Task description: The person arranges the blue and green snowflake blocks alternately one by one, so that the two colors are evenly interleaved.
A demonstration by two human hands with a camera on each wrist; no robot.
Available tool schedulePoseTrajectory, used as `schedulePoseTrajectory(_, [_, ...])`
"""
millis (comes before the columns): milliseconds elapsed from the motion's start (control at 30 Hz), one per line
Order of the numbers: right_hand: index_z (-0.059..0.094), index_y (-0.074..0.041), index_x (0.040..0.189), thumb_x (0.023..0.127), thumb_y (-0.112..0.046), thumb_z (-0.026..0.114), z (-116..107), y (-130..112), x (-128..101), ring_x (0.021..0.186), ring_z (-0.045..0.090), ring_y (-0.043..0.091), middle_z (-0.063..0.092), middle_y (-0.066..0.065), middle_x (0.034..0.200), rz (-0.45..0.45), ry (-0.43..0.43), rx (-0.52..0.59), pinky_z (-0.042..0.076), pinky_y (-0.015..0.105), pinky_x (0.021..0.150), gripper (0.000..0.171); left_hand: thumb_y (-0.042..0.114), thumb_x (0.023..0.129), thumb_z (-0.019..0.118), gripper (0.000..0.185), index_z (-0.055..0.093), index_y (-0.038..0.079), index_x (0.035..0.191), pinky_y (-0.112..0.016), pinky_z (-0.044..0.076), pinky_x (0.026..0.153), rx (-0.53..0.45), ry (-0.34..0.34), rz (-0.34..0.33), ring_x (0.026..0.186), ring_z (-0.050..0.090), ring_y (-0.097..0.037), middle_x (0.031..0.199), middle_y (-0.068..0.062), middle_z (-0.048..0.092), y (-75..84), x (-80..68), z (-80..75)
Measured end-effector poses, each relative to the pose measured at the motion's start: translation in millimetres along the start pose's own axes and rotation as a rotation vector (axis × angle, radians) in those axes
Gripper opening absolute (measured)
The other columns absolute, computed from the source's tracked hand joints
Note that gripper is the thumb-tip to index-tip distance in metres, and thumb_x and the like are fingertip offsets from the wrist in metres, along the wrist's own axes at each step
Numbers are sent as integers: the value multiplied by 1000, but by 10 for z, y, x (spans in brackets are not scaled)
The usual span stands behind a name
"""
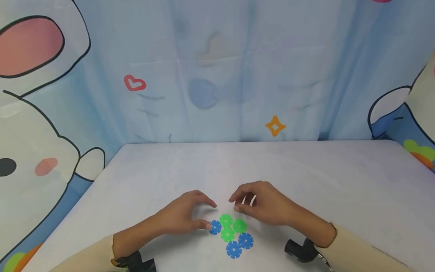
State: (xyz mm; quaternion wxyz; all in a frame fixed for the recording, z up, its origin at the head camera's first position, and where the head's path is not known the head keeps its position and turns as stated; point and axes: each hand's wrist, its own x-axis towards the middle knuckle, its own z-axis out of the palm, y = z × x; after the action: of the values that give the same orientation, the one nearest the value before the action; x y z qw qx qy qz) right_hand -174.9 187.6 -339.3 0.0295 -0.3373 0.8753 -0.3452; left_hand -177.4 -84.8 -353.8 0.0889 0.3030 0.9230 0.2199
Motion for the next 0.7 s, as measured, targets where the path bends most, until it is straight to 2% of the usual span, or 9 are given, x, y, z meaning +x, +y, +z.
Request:
schedulePoseTrajectory(167, [72, -18, 102, 90, -22, 72, 104, 84, 148, 74, 60, 1, 68, -15, 87, 38, -58, 30, 52, 22, 67, 13, 54, 74, 81, 52, 68, 29, 118, -27, 46, 84, 129, 4, 20, 104, 49, -14, 117, 4, 59, 74, 36, 99])
schedulePoseTrajectory(267, [72, -19, 100, 89, -18, 72, 173, 124, 187, 73, 59, 3, 66, -14, 83, 62, -95, 36, 51, 22, 68, 11, 56, 73, 81, 53, 67, 31, 117, -27, 46, 84, 159, 3, 15, 104, 47, -14, 116, 4, 56, 103, 29, 128])
schedulePoseTrajectory(400, [72, -22, 100, 87, -21, 74, 226, 138, 203, 74, 57, 5, 64, -13, 82, 105, -144, 43, 50, 22, 68, 13, 53, 74, 81, 50, 65, 33, 117, -30, 47, 88, 174, 5, 9, 108, 47, -15, 119, 4, 55, 106, 24, 160])
schedulePoseTrajectory(533, [72, -28, 105, 84, -29, 78, 254, 99, 196, 78, 53, 7, 62, -12, 87, 132, -190, 23, 46, 21, 70, 22, 50, 77, 81, 45, 66, 33, 116, -30, 47, 88, 167, 17, 8, 109, 47, -16, 119, 4, 55, 94, 11, 166])
schedulePoseTrajectory(700, [72, -32, 110, 83, -31, 78, 283, 54, 178, 82, 50, 7, 58, -12, 88, 115, -191, -34, 44, 22, 72, 27, 46, 79, 80, 40, 68, 33, 115, -28, 48, 88, 159, 32, 23, 107, 48, -15, 115, 5, 56, 77, 7, 138])
